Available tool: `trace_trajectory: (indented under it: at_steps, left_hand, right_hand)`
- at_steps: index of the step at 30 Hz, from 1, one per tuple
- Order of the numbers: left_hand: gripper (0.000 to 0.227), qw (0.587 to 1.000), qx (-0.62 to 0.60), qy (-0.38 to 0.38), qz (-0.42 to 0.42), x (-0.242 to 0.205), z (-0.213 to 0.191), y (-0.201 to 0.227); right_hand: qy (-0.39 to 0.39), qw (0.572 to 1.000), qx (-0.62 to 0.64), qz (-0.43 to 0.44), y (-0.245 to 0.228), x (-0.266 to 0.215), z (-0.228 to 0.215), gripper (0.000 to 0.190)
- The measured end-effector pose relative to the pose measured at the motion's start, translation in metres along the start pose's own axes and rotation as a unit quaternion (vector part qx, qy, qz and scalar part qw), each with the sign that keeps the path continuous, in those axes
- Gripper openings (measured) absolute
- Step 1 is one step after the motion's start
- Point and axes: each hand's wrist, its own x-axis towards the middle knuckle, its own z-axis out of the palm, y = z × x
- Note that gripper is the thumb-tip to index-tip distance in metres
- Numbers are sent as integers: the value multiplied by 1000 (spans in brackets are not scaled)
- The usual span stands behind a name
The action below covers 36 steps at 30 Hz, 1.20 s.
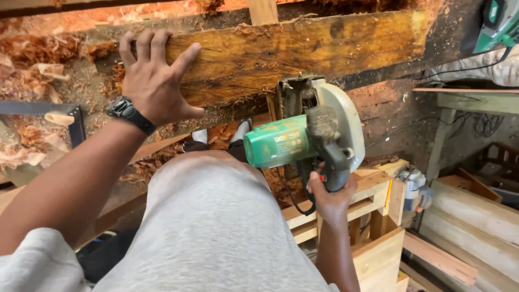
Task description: Marking, cutting, and planing wooden boards in a workshop environment
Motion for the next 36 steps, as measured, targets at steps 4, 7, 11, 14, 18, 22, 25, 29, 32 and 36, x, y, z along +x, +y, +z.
trace_trajectory:
  at_steps: [4,7,11,14,18,22,25,29,32,36]
  left_hand:
    - [141,999,-40,18,3,0,7,-5]
    - [138,999,-47,23,3,-2,11,-5]
    - [139,998,-55,33,5,-2,9,-5]
    - [139,998,-63,29,0,-3,7,-3]
    - [134,995,-83,54,13,-5,-1,-1]
    - [134,994,-89,58,19,-4,-6,0]
    - [134,993,-102,54,16,-4,-4,0]
    - [130,990,-118,75,24,-3,-8,0]
    - [131,991,-112,76,20,-5,-6,1]
    - [133,993,-99,56,11,-5,0,0]
  right_hand:
    - [-16,999,-43,-18,17,4,5,16]
    - [-31,998,-55,-20,18,1,3,17]
    - [-33,997,-62,22,17,-1,4,12]
    - [-20,999,-32,20,24,-2,-1,18]
    - [-41,999,-26,13,9,-1,5,16]
    - [-14,999,-26,16,-3,0,15,15]
    - [-42,998,-40,-7,-5,5,16,13]
    - [-41,998,-48,-14,-8,7,19,10]
    - [-39,998,-40,-21,-9,7,20,12]
    - [-41,998,-31,-27,-4,9,18,12]
